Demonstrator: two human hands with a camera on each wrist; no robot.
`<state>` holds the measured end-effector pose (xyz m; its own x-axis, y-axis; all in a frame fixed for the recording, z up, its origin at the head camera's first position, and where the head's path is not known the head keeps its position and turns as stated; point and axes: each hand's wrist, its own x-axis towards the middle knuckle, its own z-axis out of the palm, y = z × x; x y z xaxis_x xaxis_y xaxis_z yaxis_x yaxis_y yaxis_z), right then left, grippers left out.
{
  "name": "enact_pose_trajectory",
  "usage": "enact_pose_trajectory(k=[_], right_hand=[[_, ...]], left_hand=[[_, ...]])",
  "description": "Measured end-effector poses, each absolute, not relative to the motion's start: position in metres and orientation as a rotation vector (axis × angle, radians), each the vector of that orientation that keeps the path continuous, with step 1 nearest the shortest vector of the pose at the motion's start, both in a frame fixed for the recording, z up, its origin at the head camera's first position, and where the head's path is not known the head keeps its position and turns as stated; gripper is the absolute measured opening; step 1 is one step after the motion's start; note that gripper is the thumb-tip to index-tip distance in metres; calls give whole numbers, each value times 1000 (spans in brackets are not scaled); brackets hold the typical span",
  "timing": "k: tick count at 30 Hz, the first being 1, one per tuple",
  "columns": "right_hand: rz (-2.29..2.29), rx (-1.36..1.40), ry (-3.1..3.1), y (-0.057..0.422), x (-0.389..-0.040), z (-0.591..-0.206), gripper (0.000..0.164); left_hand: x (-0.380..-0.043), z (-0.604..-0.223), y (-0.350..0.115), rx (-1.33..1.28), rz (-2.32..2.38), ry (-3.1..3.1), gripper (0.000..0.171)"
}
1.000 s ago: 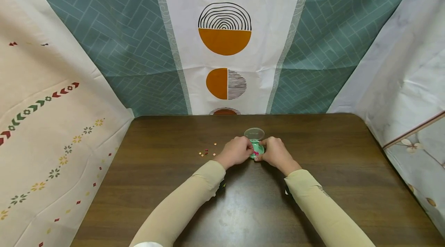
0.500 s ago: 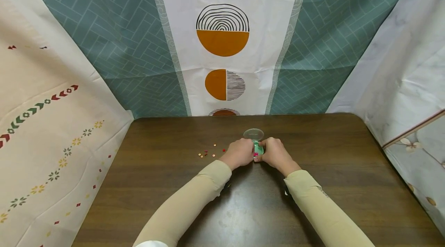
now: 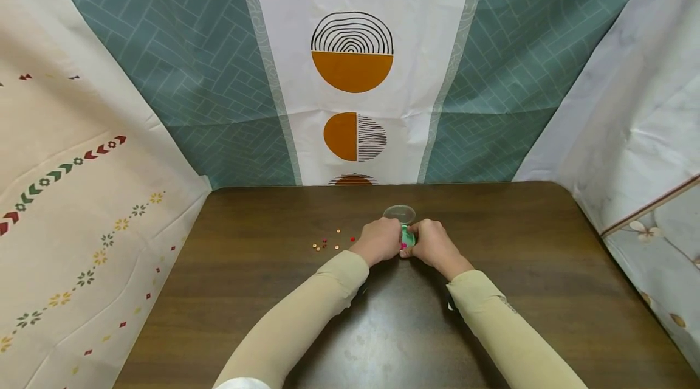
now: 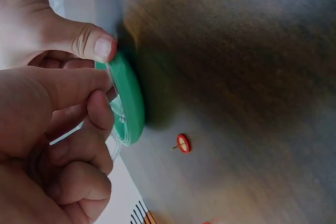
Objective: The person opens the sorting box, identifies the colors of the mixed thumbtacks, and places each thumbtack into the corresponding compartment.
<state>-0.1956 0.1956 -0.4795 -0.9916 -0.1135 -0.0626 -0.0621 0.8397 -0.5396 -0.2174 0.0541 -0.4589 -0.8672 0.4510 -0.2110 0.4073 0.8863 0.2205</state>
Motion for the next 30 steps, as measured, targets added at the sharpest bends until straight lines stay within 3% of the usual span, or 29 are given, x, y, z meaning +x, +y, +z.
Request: enact_pose_trajectory(k=[14, 30], right_hand=[[-842, -150, 2911, 193, -194, -480, 56], [-842, -142, 2917, 195, -195, -479, 62]], left_hand=[[-216, -447, 18, 724, 626, 2901, 15], [-240, -420, -73, 326, 828, 3028, 14]])
